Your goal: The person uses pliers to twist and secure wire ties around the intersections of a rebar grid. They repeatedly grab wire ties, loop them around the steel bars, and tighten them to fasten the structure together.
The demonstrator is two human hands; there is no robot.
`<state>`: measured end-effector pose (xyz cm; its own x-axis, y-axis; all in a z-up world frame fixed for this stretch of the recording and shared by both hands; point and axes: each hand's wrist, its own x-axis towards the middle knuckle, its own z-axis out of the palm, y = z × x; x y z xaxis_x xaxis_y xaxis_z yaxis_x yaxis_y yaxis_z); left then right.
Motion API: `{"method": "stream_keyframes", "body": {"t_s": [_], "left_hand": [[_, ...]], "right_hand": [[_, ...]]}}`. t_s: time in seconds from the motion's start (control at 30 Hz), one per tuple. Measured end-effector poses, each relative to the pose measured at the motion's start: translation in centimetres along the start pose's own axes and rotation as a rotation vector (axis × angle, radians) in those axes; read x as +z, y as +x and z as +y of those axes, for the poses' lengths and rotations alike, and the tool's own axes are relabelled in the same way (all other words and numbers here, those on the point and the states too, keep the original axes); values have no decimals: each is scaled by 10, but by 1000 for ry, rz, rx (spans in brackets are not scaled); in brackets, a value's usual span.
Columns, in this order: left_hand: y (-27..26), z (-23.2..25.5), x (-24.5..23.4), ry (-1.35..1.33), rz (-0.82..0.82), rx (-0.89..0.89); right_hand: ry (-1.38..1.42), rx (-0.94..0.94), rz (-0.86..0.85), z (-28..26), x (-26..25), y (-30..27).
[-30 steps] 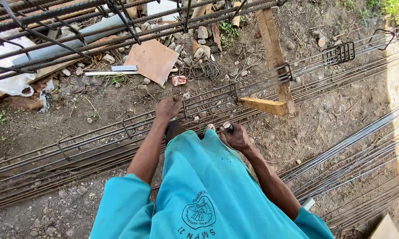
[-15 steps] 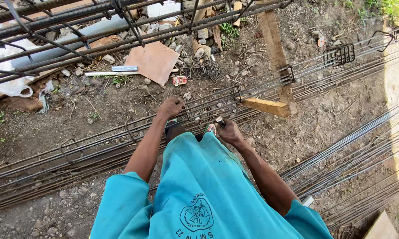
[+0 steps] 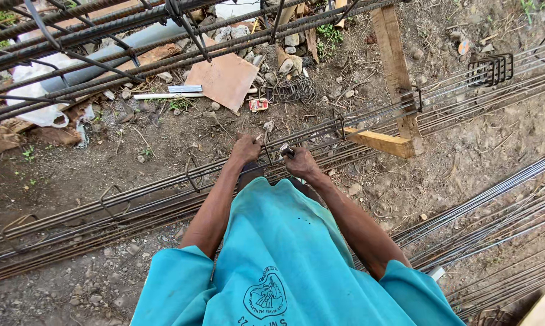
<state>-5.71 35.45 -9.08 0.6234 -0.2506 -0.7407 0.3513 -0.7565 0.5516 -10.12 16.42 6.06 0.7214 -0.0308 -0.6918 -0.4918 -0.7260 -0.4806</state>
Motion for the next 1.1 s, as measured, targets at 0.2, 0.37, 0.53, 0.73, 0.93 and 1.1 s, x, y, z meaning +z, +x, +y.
{"method": "stream_keyframes", "body": {"t_s": [0.2,0.37,0.53,0.73,0.93,1.1], "left_hand": [[-15,-1,-3,-237,31,-26],[-68,40,-41,-345,14,-27],[-13,-6,-12,-449,69,-35],[-5,-18,-5,-667,74,-18],[6,-22,-1,-862,167,-87],[-26,7,-19,-861,207,-111]], "right_hand": [[113,59,-30,33,27,16],[249,-24,11,15,32,18],[365,-57,62,39,55,48],[397,-14,60,44,67,44],[359,39,61,28,69,45],[375,177,81,3,62,37]]}}
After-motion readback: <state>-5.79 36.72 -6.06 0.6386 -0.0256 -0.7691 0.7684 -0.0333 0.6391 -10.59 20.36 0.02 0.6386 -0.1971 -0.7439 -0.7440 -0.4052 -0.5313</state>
